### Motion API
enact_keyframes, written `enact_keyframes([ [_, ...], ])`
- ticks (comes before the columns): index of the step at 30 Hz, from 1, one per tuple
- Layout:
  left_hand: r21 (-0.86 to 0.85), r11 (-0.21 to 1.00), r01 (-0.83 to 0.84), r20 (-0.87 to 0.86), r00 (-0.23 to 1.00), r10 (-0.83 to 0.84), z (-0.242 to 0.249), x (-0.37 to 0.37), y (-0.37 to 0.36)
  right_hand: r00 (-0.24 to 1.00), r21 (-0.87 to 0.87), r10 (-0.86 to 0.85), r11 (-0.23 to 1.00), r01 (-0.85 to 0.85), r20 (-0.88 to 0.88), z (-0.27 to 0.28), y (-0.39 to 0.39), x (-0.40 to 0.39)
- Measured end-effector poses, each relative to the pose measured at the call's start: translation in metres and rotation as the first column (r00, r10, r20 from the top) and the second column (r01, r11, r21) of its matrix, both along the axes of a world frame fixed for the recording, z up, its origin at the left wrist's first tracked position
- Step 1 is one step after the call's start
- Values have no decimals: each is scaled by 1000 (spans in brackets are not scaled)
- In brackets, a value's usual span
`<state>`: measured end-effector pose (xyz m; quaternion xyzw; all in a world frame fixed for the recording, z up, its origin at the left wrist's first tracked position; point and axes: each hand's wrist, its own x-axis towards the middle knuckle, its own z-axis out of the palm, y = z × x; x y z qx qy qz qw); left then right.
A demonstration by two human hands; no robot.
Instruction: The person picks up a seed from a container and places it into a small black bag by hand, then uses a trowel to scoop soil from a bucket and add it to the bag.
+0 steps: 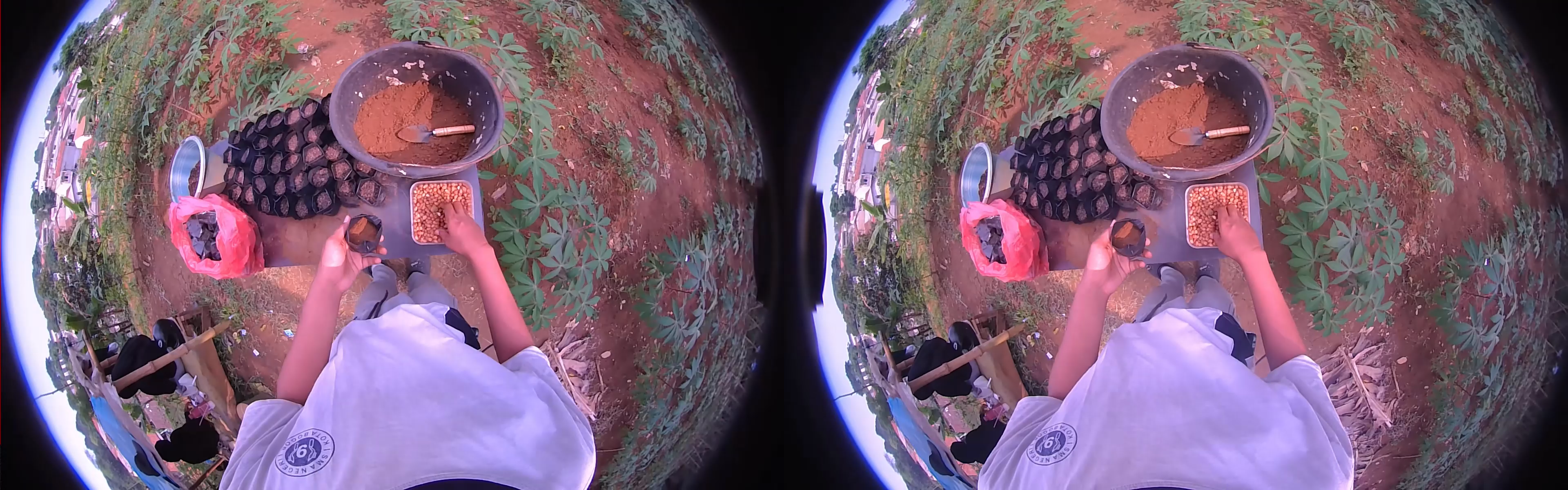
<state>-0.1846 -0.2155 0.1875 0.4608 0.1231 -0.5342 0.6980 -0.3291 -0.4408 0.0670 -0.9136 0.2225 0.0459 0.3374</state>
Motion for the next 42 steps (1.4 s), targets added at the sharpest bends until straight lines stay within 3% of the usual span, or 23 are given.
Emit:
enact_keyframes([
  [17,-7,1000,-28,25,999,28,4,-7,6,969,172,-89,984,50,229,-21,2,6],
  [23,2,999,-44,15,999,43,1,-9,2,961,252,-141,965,79,238,-27,0,7],
  [30,-25,998,-65,25,998,65,4,-9,2,945,166,-128,983,80,301,-37,3,6],
  [32,-45,997,-67,25,997,68,4,-9,3,940,281,-186,954,103,286,-32,4,5],
  [42,-90,995,-36,-6,999,36,0,-21,4,939,315,-229,938,143,258,-17,8,4],
])
